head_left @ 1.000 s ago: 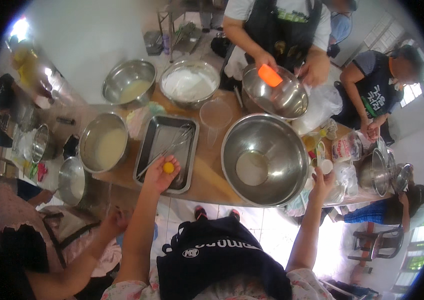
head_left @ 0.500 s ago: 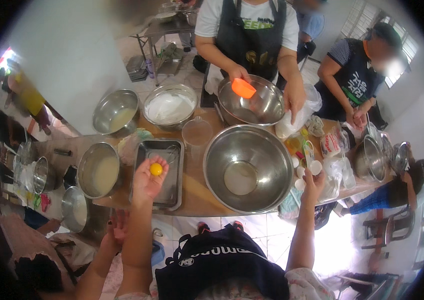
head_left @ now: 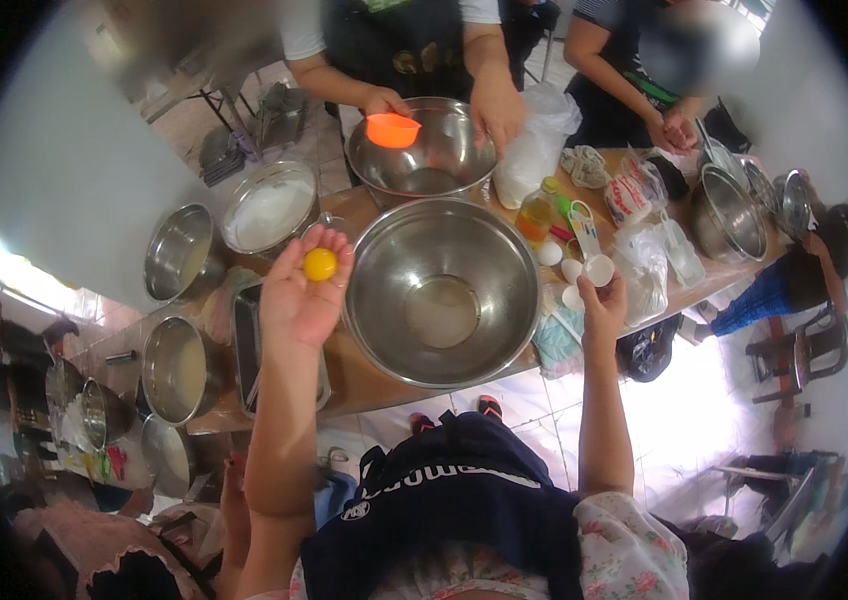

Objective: The person wipes a metal whisk and a tray with a cloth, then cracks an egg against a metal bowl and separates the yolk from the white by transferring the yolk between their hands over the bowl.

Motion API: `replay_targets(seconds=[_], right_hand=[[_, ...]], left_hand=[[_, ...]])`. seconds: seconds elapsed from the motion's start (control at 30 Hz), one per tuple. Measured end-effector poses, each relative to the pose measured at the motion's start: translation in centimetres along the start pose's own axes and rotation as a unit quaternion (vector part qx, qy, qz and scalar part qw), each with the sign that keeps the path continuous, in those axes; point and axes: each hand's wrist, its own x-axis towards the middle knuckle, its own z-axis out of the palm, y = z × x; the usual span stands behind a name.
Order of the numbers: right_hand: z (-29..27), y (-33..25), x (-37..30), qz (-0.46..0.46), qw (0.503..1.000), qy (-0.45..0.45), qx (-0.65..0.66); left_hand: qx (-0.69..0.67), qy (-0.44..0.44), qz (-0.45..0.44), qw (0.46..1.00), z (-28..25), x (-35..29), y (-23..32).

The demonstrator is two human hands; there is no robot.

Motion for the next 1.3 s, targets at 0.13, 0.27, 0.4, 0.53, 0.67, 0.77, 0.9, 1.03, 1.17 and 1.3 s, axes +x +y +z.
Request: replay_targets(seconds=[0.13,0.27,0.4,0.53,0.67,0.77,0.9,1.03,1.17,1.3], right_hand=[[-1.4,1.3,0.1,-0.037,0.998,-0.001,-0.047],[-0.9,1.0,-0.3,-0.032,0.994,-0.033,-0.101],[-0.4,0.5,-1.0,-0.058,0.988,-0.060,-0.134],[1.1,-3.5,-2.1,-0.063,0.975,-0.125,-0.172],[2.2,-5.0,-2.6,-0.006,0.972,-0.195,-0.132],[2.5,-4.3,-2.0,0.002,0.977,-0.202,-0.075],[1.8,-4.2,-0.8,0.007,0.982,-0.184,-0.037],[0.8,-4.4,0.4,0.011,0.980,-0.196,-0.039],[-0.1,-4.4,1.5,0.018,0.972,-0.222,-0.077],[-0.7,-4.1,2.4,0.012,0.974,-0.224,-0.040]], left_hand=[[0.014,0.026,-0.055,0.998,4.2,1.6,-6.0],[0.008,0.009,-0.110,0.994,5.5,3.2,-10.5],[-0.024,0.014,-0.143,0.989,5.2,3.7,-12.8],[-0.035,-0.017,-0.142,0.989,5.2,4.2,-14.6],[-0.017,0.015,-0.160,0.987,6.1,5.2,-16.9],[-0.021,0.022,-0.159,0.987,6.5,5.6,-18.4],[-0.029,0.009,-0.165,0.986,7.1,6.7,-20.8],[-0.038,0.022,-0.190,0.981,7.5,7.6,-23.7],[-0.045,0.013,-0.206,0.977,7.7,8.0,-25.7],[-0.031,0.021,-0.213,0.976,8.7,8.0,-27.0]])
